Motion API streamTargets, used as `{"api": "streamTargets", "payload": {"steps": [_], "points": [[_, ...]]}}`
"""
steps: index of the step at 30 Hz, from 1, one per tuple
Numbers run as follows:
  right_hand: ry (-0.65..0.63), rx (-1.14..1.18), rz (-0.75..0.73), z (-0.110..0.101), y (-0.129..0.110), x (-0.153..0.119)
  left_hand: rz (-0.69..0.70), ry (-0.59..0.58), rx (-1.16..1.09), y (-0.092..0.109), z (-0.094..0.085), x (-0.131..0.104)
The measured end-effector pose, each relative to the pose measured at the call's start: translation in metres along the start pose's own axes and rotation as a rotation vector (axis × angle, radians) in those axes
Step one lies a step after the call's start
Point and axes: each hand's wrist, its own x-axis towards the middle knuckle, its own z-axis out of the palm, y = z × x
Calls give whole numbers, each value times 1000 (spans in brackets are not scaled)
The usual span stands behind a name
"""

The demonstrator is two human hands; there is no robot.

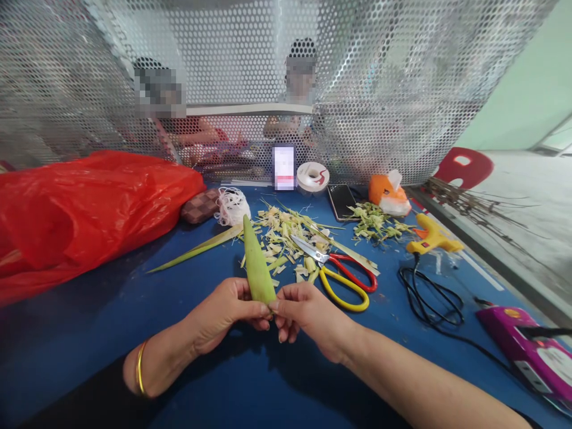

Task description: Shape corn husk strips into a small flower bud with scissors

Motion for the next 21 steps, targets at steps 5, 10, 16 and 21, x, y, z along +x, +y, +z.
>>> {"api": "streamTargets", "payload": {"steps": [5,10,16,21], "points": [[11,-16,-45,-2,-2,1,11,18,-27,1,0,0],[22,-17,-102,-4,-3,1,10,-69,-40,2,-3,0],[9,-36,-80,-1,0,3,7,-126,-13,0,-4,1],[-10,3,-54,0,2,4,5,-164,-12,0,-4,1]]}}
